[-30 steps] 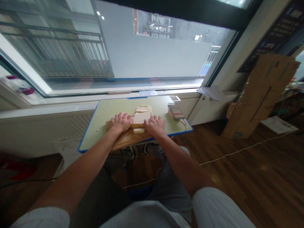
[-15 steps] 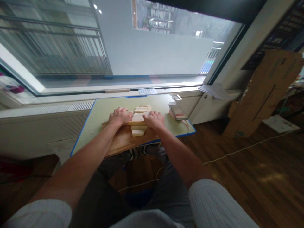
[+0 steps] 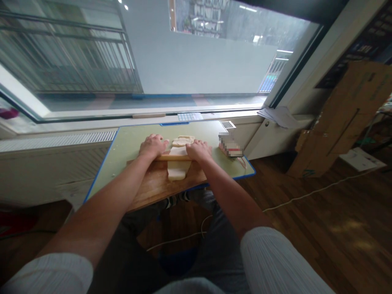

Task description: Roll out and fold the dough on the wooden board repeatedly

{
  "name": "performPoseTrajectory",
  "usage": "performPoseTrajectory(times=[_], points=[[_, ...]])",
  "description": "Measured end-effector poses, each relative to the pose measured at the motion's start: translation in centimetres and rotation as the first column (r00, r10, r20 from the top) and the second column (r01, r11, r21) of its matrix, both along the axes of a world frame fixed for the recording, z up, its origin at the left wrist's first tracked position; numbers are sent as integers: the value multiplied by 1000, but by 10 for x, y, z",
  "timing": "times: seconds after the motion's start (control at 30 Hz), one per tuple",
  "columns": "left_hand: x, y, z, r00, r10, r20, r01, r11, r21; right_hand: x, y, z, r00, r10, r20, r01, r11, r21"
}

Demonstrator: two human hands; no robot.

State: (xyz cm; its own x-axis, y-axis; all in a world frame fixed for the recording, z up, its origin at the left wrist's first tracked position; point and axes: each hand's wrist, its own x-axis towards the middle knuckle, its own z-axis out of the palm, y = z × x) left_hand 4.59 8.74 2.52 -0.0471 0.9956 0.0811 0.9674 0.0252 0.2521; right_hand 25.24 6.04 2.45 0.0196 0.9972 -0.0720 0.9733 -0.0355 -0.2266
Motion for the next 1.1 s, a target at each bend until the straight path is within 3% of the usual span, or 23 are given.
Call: performPoseTrajectory(times=[0.17,0.27,0.6,1.1], points=[[-1,-12,-1,1000,-9,1,9,1000,-2,-2,-13,1,1000,31,-1,-31,999,21],[-1,-25,-2,1000,-6,-12,6,1000,-14,-5,-28,0,999,-33,-20,34,999,32],[-4,-73,-5,999,-9,-37,9,1000,-14,-13,-82,-9,998,-53,41,44,981,189],[-5,-53,-7,999,-6,-31,4,997,-78,-11,-66,-6,998,-53,24,49,987,151]])
